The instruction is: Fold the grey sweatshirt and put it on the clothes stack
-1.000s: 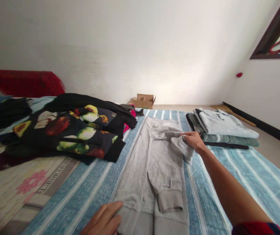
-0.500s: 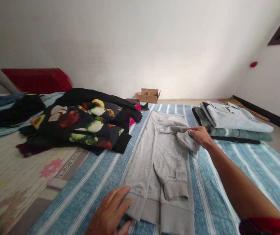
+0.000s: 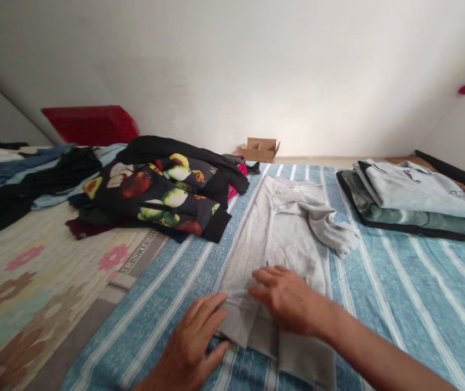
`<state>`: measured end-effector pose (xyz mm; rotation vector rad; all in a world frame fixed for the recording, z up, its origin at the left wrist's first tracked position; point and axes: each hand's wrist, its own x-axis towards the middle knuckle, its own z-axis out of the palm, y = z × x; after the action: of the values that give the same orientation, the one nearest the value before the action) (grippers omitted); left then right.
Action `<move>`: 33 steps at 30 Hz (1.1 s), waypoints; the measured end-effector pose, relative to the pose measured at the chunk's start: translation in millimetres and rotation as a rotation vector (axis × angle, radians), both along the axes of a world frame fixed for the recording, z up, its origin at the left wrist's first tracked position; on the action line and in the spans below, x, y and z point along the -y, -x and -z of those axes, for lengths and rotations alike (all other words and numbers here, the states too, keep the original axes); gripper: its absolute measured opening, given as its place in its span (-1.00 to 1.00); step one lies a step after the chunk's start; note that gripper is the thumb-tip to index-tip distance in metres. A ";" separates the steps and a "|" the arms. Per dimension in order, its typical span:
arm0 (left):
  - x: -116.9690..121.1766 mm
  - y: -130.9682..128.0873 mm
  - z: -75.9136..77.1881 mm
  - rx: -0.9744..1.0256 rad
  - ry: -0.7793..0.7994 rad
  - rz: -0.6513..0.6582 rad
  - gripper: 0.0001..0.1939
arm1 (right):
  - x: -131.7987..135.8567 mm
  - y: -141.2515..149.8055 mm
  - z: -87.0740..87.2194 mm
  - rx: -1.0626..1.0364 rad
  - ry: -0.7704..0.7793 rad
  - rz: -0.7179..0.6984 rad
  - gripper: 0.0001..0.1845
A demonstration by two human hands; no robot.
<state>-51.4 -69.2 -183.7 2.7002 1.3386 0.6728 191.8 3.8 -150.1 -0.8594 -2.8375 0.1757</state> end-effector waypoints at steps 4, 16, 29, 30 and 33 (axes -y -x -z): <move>1.2 5.7 5.3 0.030 -0.046 -0.020 -0.61 | 21.7 33.5 18.1 0.034 -0.023 -0.098 -0.92; -6.4 0.6 17.4 0.108 -0.218 -0.136 -0.55 | 16.7 35.7 26.9 -0.130 0.038 0.009 -0.91; -9.7 11.9 23.1 0.000 -0.360 -0.114 -0.62 | 21.2 40.1 41.6 -0.102 -0.013 -0.057 -0.91; -10.6 15.0 24.5 -0.014 -0.372 -0.105 -0.61 | 21.5 40.6 42.4 -0.102 -0.012 -0.052 -0.92; -12.9 26.4 32.9 -0.100 -0.378 -0.075 -0.57 | 20.8 41.8 45.7 -0.102 -0.021 -0.033 -0.94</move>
<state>-77.8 -56.3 -216.7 3.0224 1.4742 0.8906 150.0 -17.0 -195.8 -0.7773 -2.7552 0.1885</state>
